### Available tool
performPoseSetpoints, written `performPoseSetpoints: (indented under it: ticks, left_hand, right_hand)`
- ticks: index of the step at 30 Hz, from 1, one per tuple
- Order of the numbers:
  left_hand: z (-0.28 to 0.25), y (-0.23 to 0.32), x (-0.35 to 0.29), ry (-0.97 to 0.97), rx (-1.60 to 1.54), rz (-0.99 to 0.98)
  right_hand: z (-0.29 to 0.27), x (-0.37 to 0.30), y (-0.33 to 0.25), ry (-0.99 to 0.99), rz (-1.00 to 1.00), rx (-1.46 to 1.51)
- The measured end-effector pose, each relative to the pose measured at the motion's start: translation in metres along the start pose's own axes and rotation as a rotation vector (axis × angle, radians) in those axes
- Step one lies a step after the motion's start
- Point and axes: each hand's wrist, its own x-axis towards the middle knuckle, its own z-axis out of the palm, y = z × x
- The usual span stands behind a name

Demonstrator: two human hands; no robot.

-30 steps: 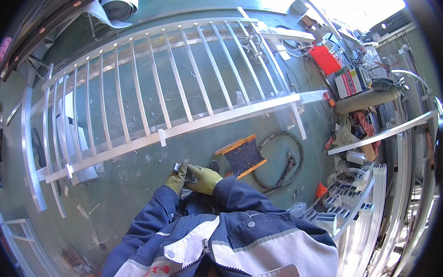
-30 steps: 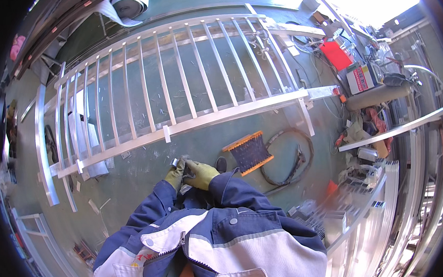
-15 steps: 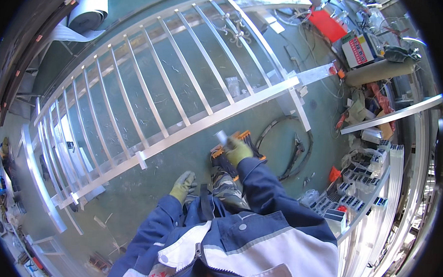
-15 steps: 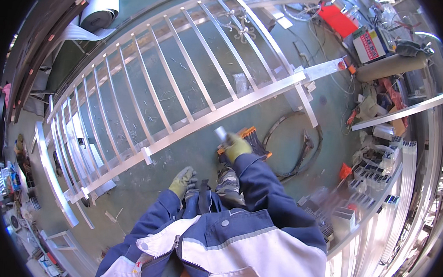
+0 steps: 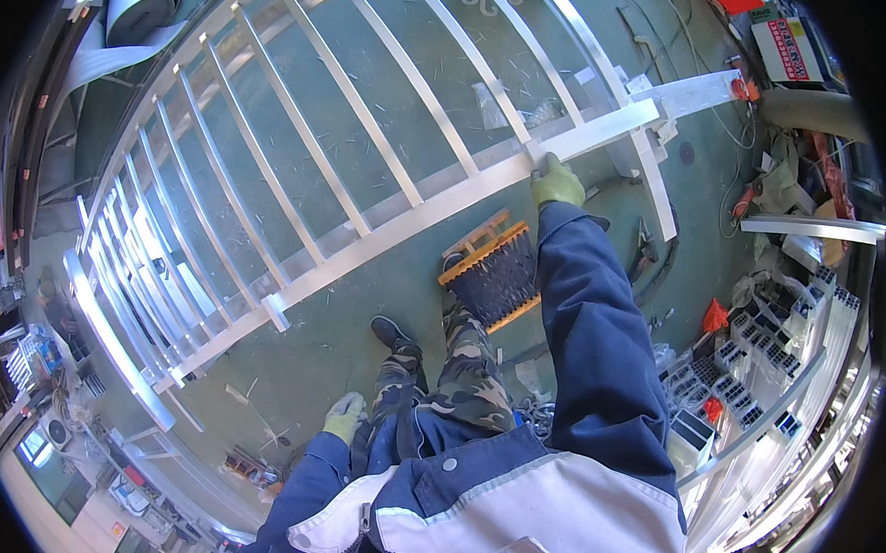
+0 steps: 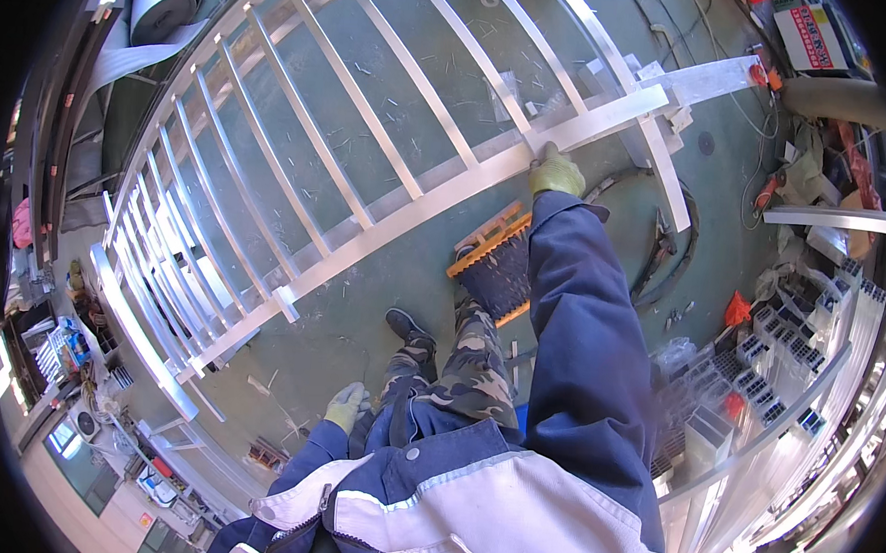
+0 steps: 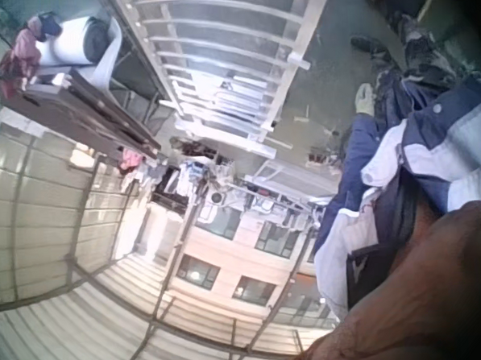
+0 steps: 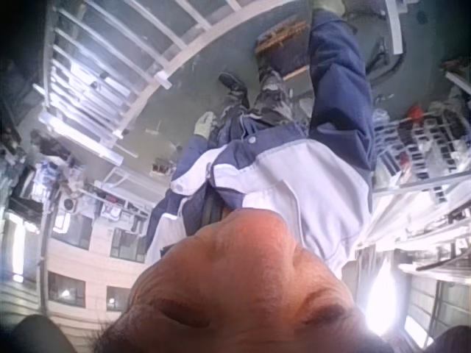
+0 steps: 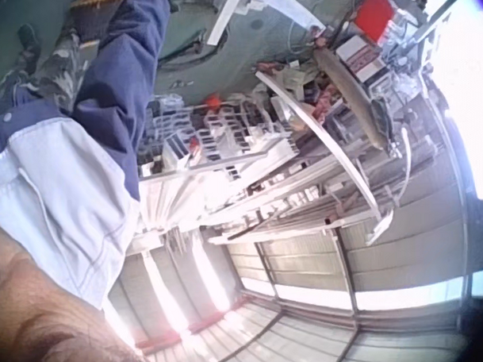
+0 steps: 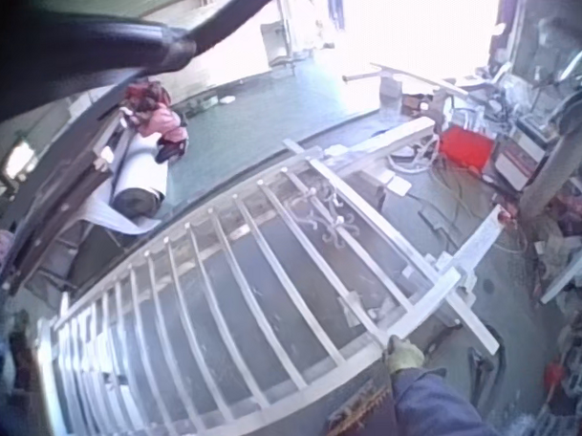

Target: The person uses a miter saw to cut aluminum profiles, then positions and welds small metal pieces onto a large aluminum frame structure using a handheld welding torch. The person moves between the saw and the frame, handling cut pieces and welding them into place.

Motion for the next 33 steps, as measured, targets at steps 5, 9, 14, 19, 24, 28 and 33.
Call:
performPoseSetpoints:
  ticks: [5,9,14,19,24,28,33]
  left_hand:
    - [0.017,0.022,-0.003,0.011,-0.063,0.073]
    - [0.027,0.055,-0.009,-0.033,-0.021,0.111]
    - [0.025,0.058,-0.001,-0.015,-0.034,0.163]
    - [0.018,0.054,0.002,-0.038,-0.027,0.165]
    - [0.004,0.027,0.038,-0.031,0.124,0.361]
    - [-0.004,0.01,0.074,-0.049,0.163,0.413]
    - [-0.006,0.021,0.093,-0.208,0.123,0.266]
  right_hand:
    - [0.012,0.005,0.004,0.023,-0.009,0.013]
    - [0.005,0.005,0.004,-0.016,-0.006,0.016]
    - [-0.012,-0.011,-0.007,-0.085,0.051,0.062]
    - [0.011,-0.048,0.035,0.042,0.082,0.289]
    - [0.074,-0.117,0.085,-0.083,0.199,0.4]
    - [0.138,-0.201,0.131,-0.235,0.26,0.372]
    - [0.145,-0.313,0.148,-0.379,0.261,0.427]
